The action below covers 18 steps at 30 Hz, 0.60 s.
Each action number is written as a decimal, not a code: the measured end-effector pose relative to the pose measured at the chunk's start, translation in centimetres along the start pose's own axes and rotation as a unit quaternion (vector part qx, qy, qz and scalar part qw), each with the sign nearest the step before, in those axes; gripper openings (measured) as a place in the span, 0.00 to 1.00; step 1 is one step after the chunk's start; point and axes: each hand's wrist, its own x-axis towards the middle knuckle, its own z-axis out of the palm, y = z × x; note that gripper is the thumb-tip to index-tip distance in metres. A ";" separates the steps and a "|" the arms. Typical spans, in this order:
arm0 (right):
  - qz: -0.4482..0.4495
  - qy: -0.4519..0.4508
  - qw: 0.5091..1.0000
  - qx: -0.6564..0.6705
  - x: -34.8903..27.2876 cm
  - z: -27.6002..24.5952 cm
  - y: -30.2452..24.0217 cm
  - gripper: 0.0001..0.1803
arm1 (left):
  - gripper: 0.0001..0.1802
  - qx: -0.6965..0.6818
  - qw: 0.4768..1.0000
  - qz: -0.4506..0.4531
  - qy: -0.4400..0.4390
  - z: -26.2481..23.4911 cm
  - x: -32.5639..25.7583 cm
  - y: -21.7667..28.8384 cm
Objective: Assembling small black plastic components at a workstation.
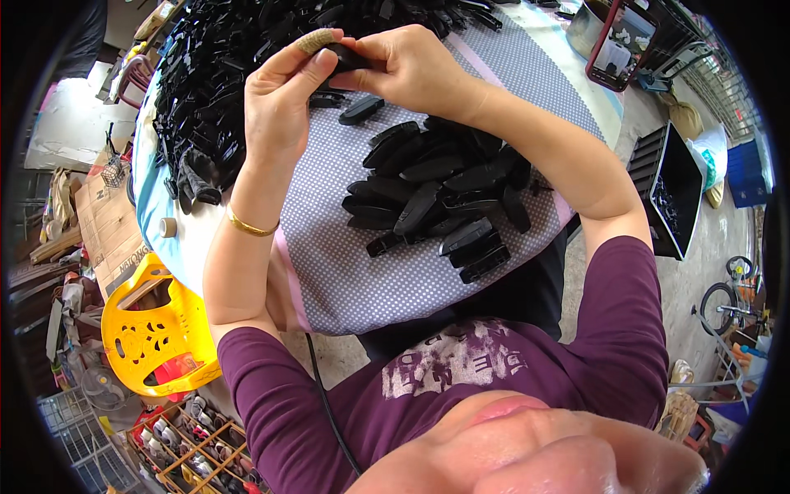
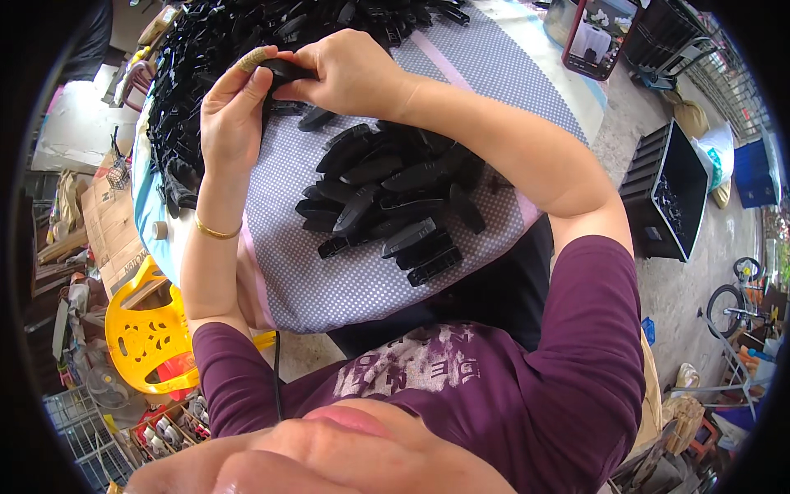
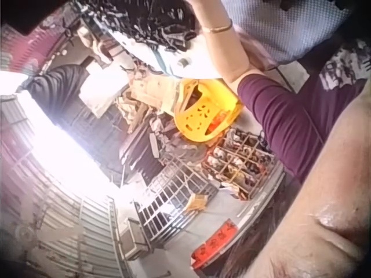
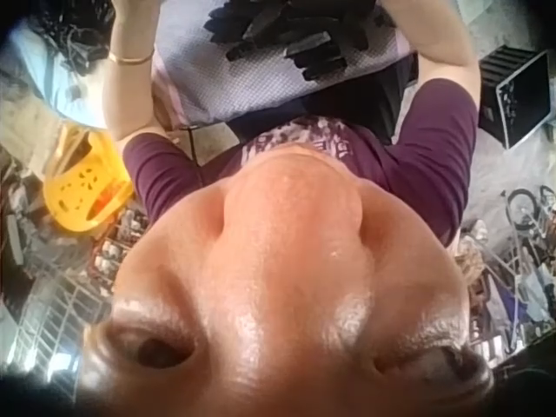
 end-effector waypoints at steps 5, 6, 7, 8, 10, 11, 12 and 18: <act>-0.009 -0.149 0.988 0.034 2.2 -1.7 2.5 0.20 | 0.13 0.082 0.994 -0.033 0.069 0.4 0.1 -0.4; -0.005 -0.188 0.977 0.095 2.7 -3.0 3.8 0.21 | 0.15 0.196 0.979 0.037 0.033 0.5 0.0 -0.4; 0.063 -0.116 0.990 0.056 3.1 -4.7 4.3 0.19 | 0.17 0.266 0.963 0.035 0.008 0.4 -0.4 -0.3; 0.133 -0.041 0.990 0.013 3.2 -6.9 5.4 0.18 | 0.19 0.331 0.943 0.034 -0.020 0.5 -0.8 -0.3; 0.061 0.131 0.963 -0.226 2.2 -12.2 15.3 0.16 | 0.22 0.414 0.907 0.022 -0.080 2.5 -0.8 -1.1; 0.083 0.164 0.948 -0.259 1.4 -12.9 18.8 0.15 | 0.21 0.474 0.872 0.033 -0.120 2.4 -1.1 -1.1; 0.107 0.196 0.930 -0.293 0.6 -13.1 21.2 0.14 | 0.21 0.529 0.832 0.044 -0.161 2.3 -1.4 -1.2; -0.002 0.122 0.935 -0.332 0.4 -10.3 20.6 0.13 | 0.18 0.452 0.855 -0.051 -0.250 3.2 -2.6 0.7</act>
